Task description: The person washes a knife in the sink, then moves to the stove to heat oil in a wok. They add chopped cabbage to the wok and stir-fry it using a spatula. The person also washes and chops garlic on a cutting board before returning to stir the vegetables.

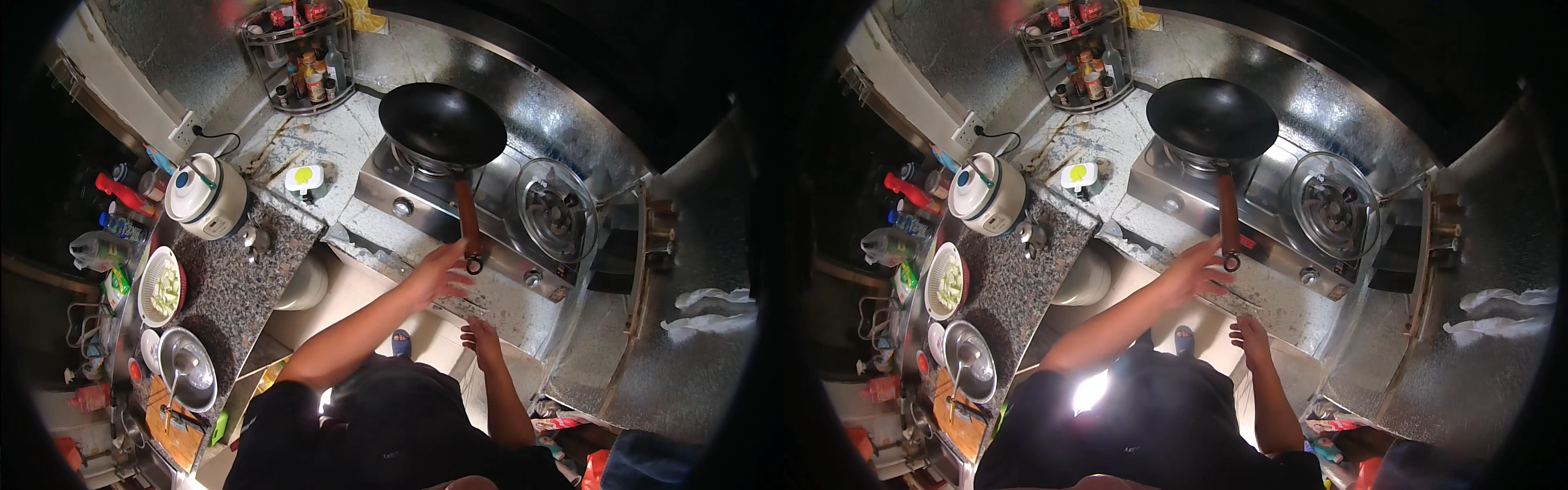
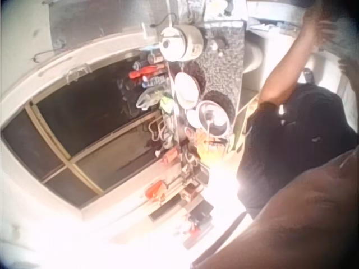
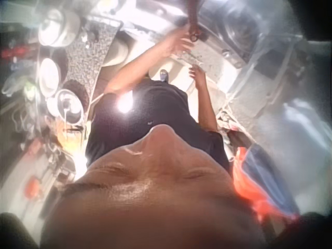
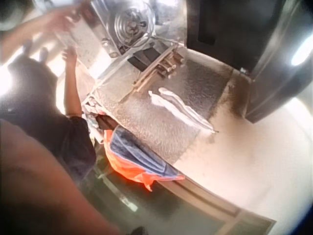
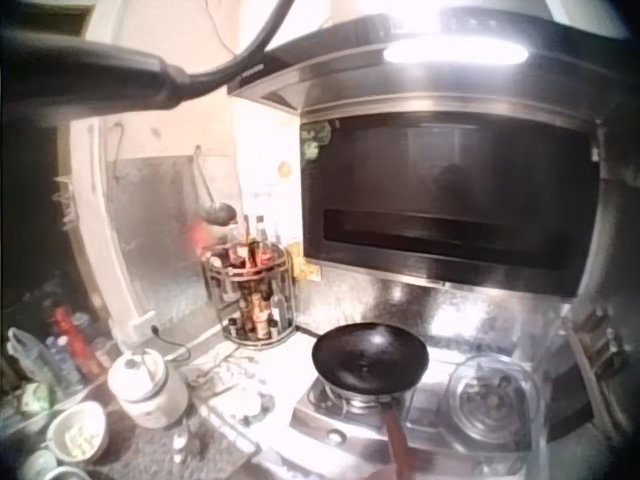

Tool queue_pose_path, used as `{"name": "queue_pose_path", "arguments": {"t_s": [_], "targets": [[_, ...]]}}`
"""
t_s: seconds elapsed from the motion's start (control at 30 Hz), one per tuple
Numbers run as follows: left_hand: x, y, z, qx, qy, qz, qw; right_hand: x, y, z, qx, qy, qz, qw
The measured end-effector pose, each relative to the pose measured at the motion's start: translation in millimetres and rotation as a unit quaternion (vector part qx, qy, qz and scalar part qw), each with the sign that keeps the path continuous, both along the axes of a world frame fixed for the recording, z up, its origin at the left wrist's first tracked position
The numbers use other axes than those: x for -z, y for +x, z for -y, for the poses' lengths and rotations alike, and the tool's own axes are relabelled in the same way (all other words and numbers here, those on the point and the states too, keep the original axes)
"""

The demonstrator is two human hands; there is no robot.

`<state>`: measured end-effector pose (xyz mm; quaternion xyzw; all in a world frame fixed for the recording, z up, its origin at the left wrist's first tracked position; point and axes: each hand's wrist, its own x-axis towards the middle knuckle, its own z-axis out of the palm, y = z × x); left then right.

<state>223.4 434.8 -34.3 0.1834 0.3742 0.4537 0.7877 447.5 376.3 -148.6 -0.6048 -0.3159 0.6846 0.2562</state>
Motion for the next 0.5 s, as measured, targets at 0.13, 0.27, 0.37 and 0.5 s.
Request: {"name": "queue_pose_path", "arguments": {"t_s": [0.13, 0.27, 0.37, 0.5], "targets": [[-17.2, 30.9, -34.0, -0.012, 0.001, 0.028, 1.0, 4.6, 8.4, 20.6, 0.059, 0.017, 0.041, 0.997], [2.0, 39.0, -39.4, -0.026, 0.025, -0.021, 0.999, 7.1, 1.3, 40.2, 0.1, 0.013, 0.063, 0.993], [24.7, 30.2, -39.9, -0.035, 0.02, -0.059, 0.997, 19.4, -0.3, 54.7, 0.096, 0.001, 0.071, 0.993], [47.2, 6.6, -35.2, -0.026, 0.01, -0.087, 0.996, 19.3, -8.9, 61.7, 0.071, 0.003, 0.078, 0.994]]}}
